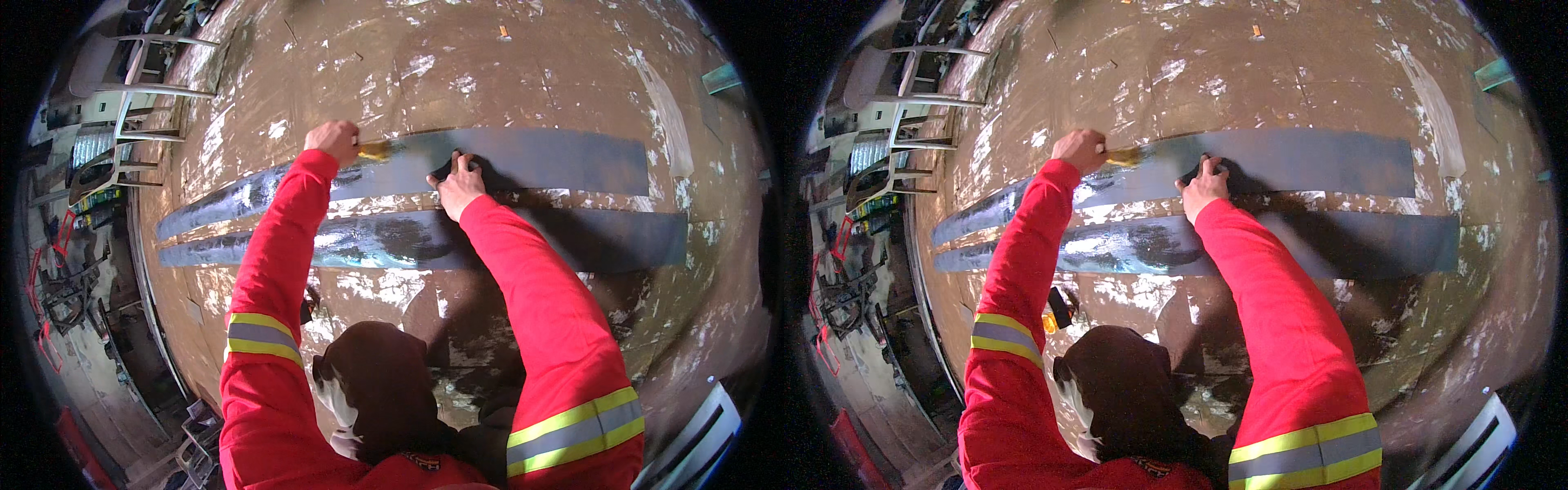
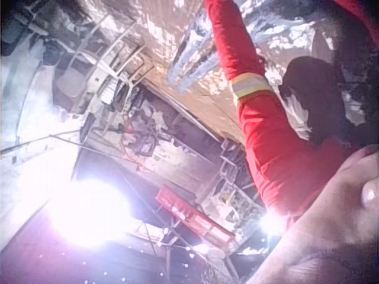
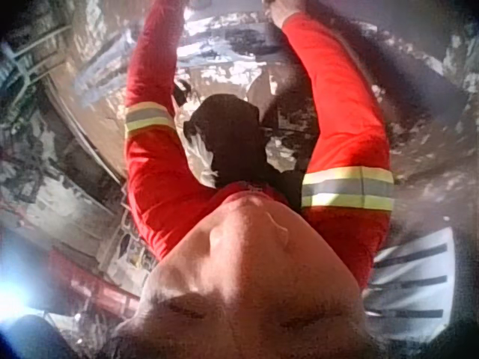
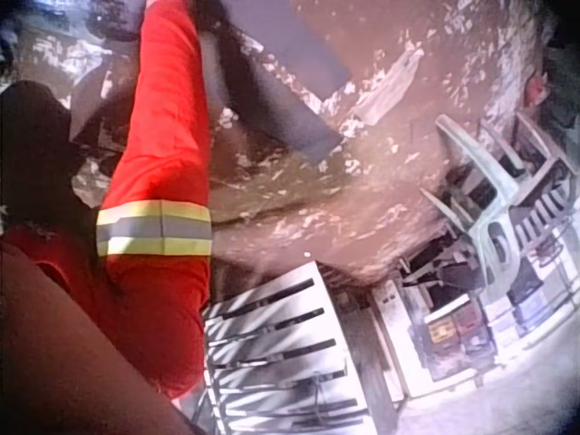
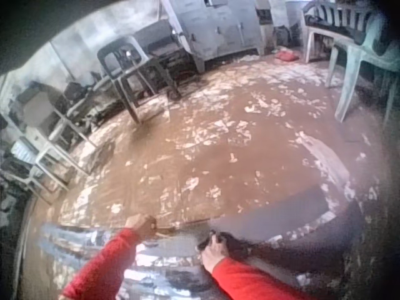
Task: The person applies a dark liquid finish to two long, curved wooden planks using a paintbrush. They repeatedly dip the brush into a small container and spread the finish along the length of the planks, working in a workshop environment.
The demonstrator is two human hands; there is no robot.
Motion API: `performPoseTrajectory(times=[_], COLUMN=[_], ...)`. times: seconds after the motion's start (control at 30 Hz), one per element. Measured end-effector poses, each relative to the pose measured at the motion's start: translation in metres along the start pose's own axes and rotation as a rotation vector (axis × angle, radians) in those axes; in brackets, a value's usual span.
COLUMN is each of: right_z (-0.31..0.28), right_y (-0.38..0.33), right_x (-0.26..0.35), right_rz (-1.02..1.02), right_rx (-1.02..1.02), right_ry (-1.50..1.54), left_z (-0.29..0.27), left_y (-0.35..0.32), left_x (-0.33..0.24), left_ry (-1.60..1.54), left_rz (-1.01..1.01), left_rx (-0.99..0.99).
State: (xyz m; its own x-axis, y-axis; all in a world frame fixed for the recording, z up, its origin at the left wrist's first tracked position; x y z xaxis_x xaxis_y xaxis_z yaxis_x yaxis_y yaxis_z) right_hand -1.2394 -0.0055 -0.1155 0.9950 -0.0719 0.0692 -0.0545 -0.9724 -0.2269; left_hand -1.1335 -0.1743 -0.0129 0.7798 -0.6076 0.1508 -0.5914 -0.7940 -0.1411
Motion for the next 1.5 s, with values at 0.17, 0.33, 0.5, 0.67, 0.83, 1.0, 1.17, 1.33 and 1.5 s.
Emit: performPoseTrajectory(times=[0.17,0.33,0.5,0.67,0.83,1.0,1.17,1.33,1.5], right_z=[-0.011,-0.013,-0.017,-0.014,-0.02,-0.026,-0.016,-0.013,-0.015], right_y=[-0.004,-0.007,-0.009,-0.008,-0.01,-0.016,-0.016,-0.02,-0.021], right_x=[-0.001,0.002,0.001,-0.026,-0.023,-0.026,-0.026,-0.031,-0.03], right_rz=[-0.104,-0.123,-0.136,-0.142,-0.193,-0.202,-0.178,-0.098,-0.093], right_rx=[0.081,0.052,0.106,0.124,0.015,-0.011,-0.018,0.003,0.052], right_ry=[0.062,0.086,0.118,0.311,0.29,0.272,0.211,0.124,0.1], left_z=[0.005,0.002,-0.001,0.004,0.034,0.019,0.004,0.038,0.029], left_y=[-0.008,0.003,0.014,0.017,-0.03,-0.042,-0.017,-0.031,-0.063], left_x=[0.075,0.025,-0.04,-0.043,0.089,0.043,-0.066,-0.001,0.074], left_ry=[0.365,0.279,0.026,-0.223,0.351,0.299,-0.217,-0.037,0.318], left_rz=[-0.077,0.004,0.099,0.095,-0.088,-0.024,0.092,-0.041,-0.076], left_rx=[0.018,-0.011,0.003,0.046,0.167,0.166,0.031,0.086,0.124])
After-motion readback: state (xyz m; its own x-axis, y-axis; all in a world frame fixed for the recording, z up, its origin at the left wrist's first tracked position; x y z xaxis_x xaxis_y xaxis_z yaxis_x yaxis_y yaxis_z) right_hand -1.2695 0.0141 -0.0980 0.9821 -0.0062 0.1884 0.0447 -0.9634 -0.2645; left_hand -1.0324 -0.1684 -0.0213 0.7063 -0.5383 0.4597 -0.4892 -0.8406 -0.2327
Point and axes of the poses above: each hand's wrist, its own y-axis towards the middle knuckle, its own z-axis out of the palm, x = y × z, the point moved 10 cm from there along y, towards the middle knuckle, and after that the axes turned 15 degrees about -x, right-handed, at the moved point
